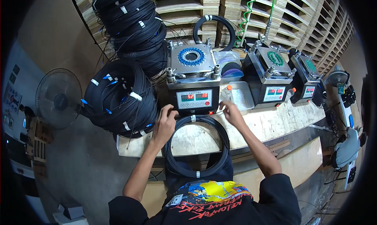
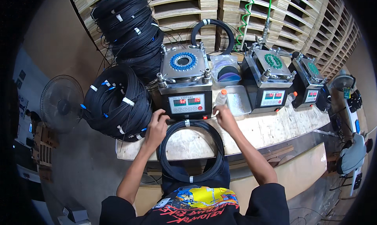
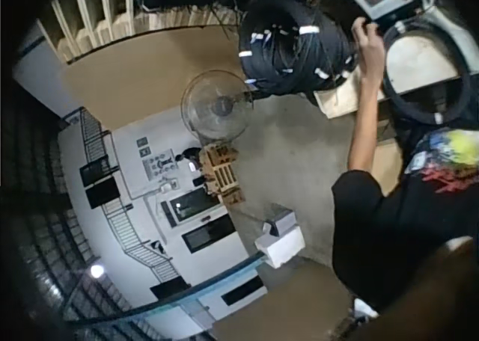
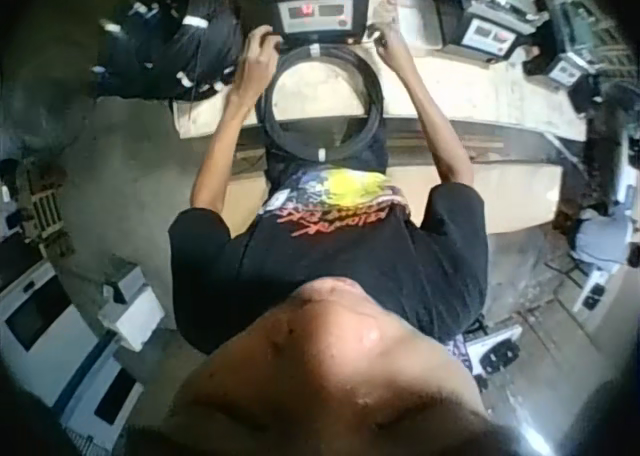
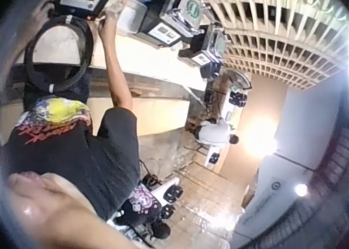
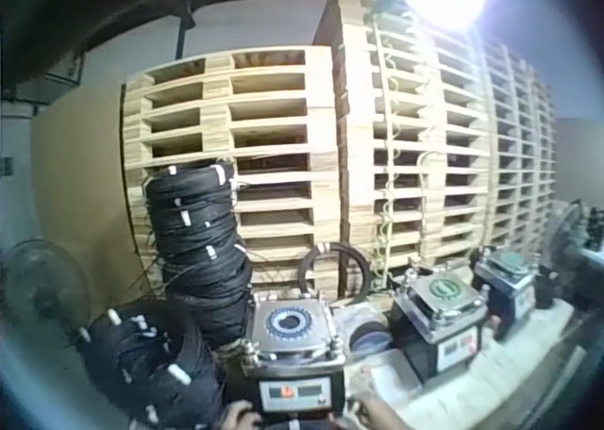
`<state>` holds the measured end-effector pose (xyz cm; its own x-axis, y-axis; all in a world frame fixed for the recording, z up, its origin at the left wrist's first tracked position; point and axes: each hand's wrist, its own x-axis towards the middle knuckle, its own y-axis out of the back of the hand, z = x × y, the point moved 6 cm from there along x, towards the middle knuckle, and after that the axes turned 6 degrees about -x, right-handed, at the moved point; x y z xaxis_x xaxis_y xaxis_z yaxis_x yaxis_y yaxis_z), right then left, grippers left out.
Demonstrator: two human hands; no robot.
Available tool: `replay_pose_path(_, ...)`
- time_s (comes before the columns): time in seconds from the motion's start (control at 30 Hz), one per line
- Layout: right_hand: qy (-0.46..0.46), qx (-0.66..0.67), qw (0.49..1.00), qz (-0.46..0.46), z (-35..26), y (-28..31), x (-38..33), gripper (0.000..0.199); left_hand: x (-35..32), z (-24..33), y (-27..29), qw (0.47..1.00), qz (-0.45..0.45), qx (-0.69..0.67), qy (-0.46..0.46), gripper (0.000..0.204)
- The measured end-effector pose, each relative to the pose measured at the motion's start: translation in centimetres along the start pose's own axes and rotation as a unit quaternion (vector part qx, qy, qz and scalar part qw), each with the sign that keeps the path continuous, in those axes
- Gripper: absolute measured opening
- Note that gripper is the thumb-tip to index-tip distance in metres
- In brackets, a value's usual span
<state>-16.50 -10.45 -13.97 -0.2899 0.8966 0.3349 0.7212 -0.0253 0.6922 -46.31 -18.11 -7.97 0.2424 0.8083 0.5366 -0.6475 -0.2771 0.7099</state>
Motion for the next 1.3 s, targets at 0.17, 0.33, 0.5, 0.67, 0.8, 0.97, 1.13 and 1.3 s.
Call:
replay_pose_path(0.17,0.061,-0.149,0.981,-0.111,0.8,-3.0,-2.1,0.02,-3.4,-4.4,-2.4,0.97,-0.131,0.14,0.147,0.029)
replay_pose_path(0.33,-0.012,-0.095,0.97,-0.222,1.5,-2.0,-3.0,0.021,-5.9,-5.2,-0.8,0.962,-0.179,0.061,0.199,0.033)
replay_pose_path(0.5,-0.086,0.031,0.954,-0.287,-0.4,2.2,-5.1,0.019,-6.9,-4.5,0.8,0.914,-0.222,-0.192,0.28,0.029)
replay_pose_path(0.67,-0.197,0.243,0.93,-0.191,-0.5,4.9,-5.6,0.014,-6.5,-3.1,2.9,0.855,-0.216,-0.336,0.332,0.013)
replay_pose_path(0.8,-0.178,0.272,0.938,-0.122,-3.4,6.8,-4.0,0.014,-3.6,-1.2,4.7,0.849,-0.113,-0.408,0.316,0.019)
replay_pose_path(0.97,-0.128,0.39,0.909,-0.074,-6.4,4.8,-1.3,0.017,0.6,0.4,3.2,0.921,-0.048,-0.347,0.172,0.023)
replay_pose_path(1.13,-0.065,0.397,0.915,-0.04,-9.1,1.0,0.3,0.019,3.4,2.4,-0.2,0.867,-0.012,-0.452,0.209,0.029)
replay_pose_path(1.3,-0.118,0.441,0.885,-0.092,-10.2,-0.6,0.2,0.023,3.7,3.4,-2.7,0.827,-0.04,-0.516,0.221,0.033)
